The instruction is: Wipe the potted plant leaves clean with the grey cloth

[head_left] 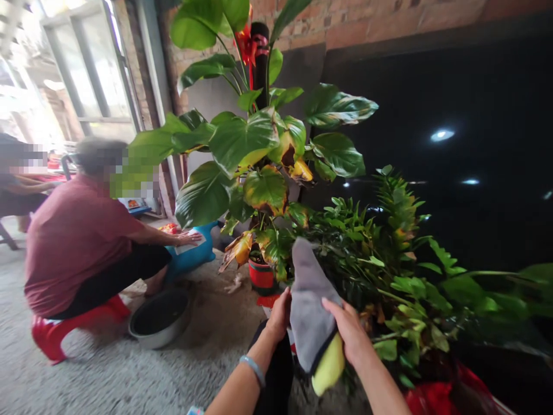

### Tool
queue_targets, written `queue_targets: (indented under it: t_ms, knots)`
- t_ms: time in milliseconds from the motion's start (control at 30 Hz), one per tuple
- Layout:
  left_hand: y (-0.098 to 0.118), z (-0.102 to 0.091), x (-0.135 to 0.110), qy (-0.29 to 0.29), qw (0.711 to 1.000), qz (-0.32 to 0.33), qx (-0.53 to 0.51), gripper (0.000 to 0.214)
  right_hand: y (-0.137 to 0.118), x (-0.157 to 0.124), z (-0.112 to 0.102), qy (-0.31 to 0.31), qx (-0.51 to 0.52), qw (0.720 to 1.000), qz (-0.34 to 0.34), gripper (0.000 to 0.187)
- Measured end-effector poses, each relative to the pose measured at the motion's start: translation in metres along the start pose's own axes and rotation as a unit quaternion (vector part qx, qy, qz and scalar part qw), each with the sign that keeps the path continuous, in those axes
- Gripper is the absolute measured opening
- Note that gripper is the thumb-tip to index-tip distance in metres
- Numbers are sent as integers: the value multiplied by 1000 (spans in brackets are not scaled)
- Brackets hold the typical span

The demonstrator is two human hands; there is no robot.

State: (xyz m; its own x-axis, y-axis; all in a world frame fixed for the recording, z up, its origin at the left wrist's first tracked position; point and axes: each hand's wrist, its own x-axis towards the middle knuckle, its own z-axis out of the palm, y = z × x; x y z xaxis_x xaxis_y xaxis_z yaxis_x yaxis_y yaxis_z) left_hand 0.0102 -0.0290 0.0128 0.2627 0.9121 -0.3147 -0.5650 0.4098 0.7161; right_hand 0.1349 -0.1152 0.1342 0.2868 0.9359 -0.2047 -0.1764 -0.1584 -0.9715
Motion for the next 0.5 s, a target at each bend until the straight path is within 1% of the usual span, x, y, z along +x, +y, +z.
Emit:
queue_targets:
  t_ms: [67,100,133,200,267,333,367,400,433,467,500]
  knots:
    - [3,-1,0,-4,1000,4,17,57,20,-12,-17,39,-36,998,45,43]
    - [4,-1,1,-5,1000,2,27,59,22,-21,-27,57,-47,996,55,45]
    - [5,0,1,-3,999,-2,36,59,20,-30,-37,72,-47,995,59,48]
    - [5,1,1,0,999,-6,41,56,-2,-43,-52,103,-15,993,45,56]
    - [4,3,0,1,999,3,41,50,-38,-44,-58,152,47,987,4,59]
    - [2,5,0,5,999,9,45,46,-69,-32,-54,199,124,971,-52,53]
    - [1,6,-1,6,999,9,48,45,-79,-24,-48,206,157,964,-65,47]
    - [0,7,-1,7,999,5,48,44,-82,-15,-41,194,181,962,-63,42]
    - [-1,8,0,8,999,2,45,44,-79,-7,-34,167,190,966,-44,38]
    - [-2,8,0,5,999,0,36,45,-70,-1,-27,129,184,974,-13,34]
    - [-3,9,1,1,1000,-1,23,46,-55,1,-21,88,166,982,21,33]
